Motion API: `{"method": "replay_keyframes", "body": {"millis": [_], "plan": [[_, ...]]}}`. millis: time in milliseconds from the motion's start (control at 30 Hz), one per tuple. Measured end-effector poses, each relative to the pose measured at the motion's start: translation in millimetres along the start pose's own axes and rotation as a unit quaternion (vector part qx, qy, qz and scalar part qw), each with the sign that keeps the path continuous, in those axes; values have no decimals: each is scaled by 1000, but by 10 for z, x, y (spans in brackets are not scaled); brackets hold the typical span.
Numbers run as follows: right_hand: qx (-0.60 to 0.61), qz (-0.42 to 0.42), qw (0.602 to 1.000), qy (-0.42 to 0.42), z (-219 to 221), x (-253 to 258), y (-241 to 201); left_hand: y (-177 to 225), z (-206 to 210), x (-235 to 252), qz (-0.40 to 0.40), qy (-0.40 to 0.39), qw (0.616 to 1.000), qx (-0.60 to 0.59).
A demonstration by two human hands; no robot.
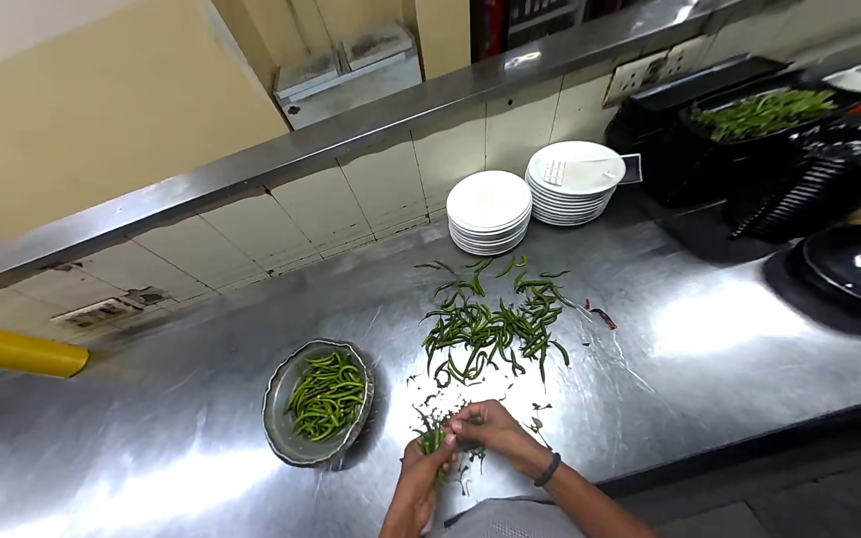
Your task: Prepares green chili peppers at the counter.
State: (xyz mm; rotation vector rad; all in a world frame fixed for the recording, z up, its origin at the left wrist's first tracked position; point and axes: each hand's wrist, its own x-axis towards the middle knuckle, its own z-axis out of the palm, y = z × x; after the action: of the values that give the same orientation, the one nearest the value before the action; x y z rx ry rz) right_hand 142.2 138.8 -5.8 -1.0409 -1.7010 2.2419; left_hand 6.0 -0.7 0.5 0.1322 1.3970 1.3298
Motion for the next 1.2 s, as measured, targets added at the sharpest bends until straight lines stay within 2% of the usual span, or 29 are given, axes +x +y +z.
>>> {"method": "replay_keyframes", "body": {"millis": [100, 167, 300, 367, 467, 500, 633, 767, 833, 967, 1067, 1200], "plan": [[-100, -10, 995, -1, -53, 32, 51, 21, -19, 44, 35, -14, 991, 125], [-108, -24, 992, -56, -98, 21, 35, 61, -68, 41, 44, -44, 984, 169], [66, -8, 987, -149, -155, -56, -9, 99, -198, 0, 29, -127, 990, 57], [87, 11, 991, -101, -163, -50, 21, 107, -217, -5, 20, -122, 992, -13], [-5, 49, 999, -10, -185, 23, 83, 135, -202, -6, 2, -87, 995, -56], [-1, 65, 998, -4, -188, 38, 81, 135, -197, -2, -4, -78, 995, -62], [144, 71, 987, -6, -138, -9, 8, 94, -189, -3, -20, -53, 996, -66], [168, 38, 984, -42, -119, -56, -63, 27, -156, 43, -32, -52, 996, -66], [141, 7, 989, -50, -99, -55, -72, -9, -146, 63, -36, -58, 995, -68], [39, -13, 999, 0, -17, -15, -18, -11, -82, 32, -37, -80, 995, -41], [-65, -12, 998, 20, -6, 25, 33, -2, -46, 24, -10, -81, 996, 31], [-212, -2, 976, 51, -48, 49, 25, -33, -99, 77, 38, -50, 989, 137]]}}
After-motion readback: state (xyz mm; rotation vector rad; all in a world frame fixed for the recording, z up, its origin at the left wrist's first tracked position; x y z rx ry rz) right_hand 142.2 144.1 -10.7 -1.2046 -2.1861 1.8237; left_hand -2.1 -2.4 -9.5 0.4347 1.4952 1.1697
